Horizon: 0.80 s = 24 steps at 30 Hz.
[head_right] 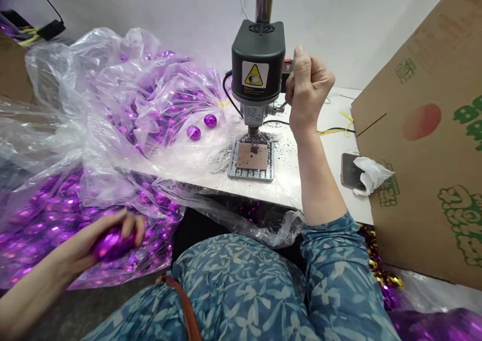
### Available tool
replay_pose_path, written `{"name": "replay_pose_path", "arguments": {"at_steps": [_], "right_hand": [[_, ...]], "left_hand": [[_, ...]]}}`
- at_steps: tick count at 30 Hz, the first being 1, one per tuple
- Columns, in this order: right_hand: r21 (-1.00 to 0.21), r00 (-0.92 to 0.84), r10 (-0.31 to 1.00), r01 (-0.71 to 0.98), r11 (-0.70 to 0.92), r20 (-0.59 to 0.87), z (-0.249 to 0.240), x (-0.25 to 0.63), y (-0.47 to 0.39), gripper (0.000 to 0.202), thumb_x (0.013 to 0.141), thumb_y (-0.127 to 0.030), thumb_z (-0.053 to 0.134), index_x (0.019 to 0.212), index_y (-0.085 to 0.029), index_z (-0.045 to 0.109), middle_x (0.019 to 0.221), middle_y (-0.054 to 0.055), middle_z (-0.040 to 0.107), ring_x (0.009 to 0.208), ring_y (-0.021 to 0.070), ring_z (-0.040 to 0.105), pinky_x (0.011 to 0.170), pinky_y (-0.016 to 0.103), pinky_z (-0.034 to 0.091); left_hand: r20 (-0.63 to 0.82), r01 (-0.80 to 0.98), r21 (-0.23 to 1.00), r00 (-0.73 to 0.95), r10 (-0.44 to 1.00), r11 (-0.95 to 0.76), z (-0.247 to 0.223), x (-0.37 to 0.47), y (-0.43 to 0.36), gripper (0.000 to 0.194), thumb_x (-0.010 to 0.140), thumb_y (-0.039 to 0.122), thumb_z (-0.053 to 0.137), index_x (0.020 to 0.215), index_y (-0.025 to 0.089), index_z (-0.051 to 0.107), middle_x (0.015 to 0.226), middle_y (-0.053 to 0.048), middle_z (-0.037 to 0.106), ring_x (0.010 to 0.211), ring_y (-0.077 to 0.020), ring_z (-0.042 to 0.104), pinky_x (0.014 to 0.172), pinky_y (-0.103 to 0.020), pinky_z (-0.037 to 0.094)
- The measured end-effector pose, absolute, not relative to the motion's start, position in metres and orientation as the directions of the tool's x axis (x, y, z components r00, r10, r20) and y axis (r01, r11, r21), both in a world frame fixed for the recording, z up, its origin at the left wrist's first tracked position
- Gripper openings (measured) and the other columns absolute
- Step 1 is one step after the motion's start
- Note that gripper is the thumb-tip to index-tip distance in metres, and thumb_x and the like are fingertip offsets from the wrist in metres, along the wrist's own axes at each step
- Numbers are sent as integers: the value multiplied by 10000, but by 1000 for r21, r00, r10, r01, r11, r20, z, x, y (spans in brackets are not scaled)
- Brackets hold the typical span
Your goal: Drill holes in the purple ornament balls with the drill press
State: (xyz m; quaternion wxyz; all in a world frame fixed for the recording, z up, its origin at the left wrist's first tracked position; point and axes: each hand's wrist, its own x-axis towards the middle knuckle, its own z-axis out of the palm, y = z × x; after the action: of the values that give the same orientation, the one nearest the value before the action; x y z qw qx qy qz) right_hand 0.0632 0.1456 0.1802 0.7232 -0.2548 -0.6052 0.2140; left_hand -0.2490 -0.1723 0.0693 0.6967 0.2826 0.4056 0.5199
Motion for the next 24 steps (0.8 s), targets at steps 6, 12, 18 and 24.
{"name": "replay_pose_path", "arguments": {"at_steps": [6,12,18,24], "right_hand": [[-609,173,603,-23,793,779,184,63,139,820,733,-973,601,596,-247,246,420,-76,294,345,43,164,376,342,71],[-605,167,603,-46,795,780,187,64,132,791,675,-940,667,575,-244,304,414,-76,334,330,48,231,368,326,134],[-585,167,581,-28,810,797,186,63,132,730,712,-857,624,577,-215,302,448,-75,346,367,20,308,421,282,196],[-586,177,580,-23,810,795,186,60,131,693,742,-796,586,607,-199,261,470,-72,313,379,7,296,438,256,183]], "left_hand": [[-526,-729,473,217,823,495,59,-143,-34,295,1043,422,618,930,171,724,905,-112,808,811,-236,808,754,-412,725],[-370,-732,587,138,919,346,9,-84,35,152,973,297,772,1056,186,708,1007,-56,791,946,-221,806,1006,-443,678],[-127,-527,848,-101,987,55,-38,-86,58,572,785,522,985,1217,249,727,1063,-27,825,971,-196,792,896,-316,640],[-2,-393,919,-70,998,-26,-54,-89,74,697,691,515,1039,1225,227,697,1200,-86,840,1124,-250,795,991,-392,650]]}}
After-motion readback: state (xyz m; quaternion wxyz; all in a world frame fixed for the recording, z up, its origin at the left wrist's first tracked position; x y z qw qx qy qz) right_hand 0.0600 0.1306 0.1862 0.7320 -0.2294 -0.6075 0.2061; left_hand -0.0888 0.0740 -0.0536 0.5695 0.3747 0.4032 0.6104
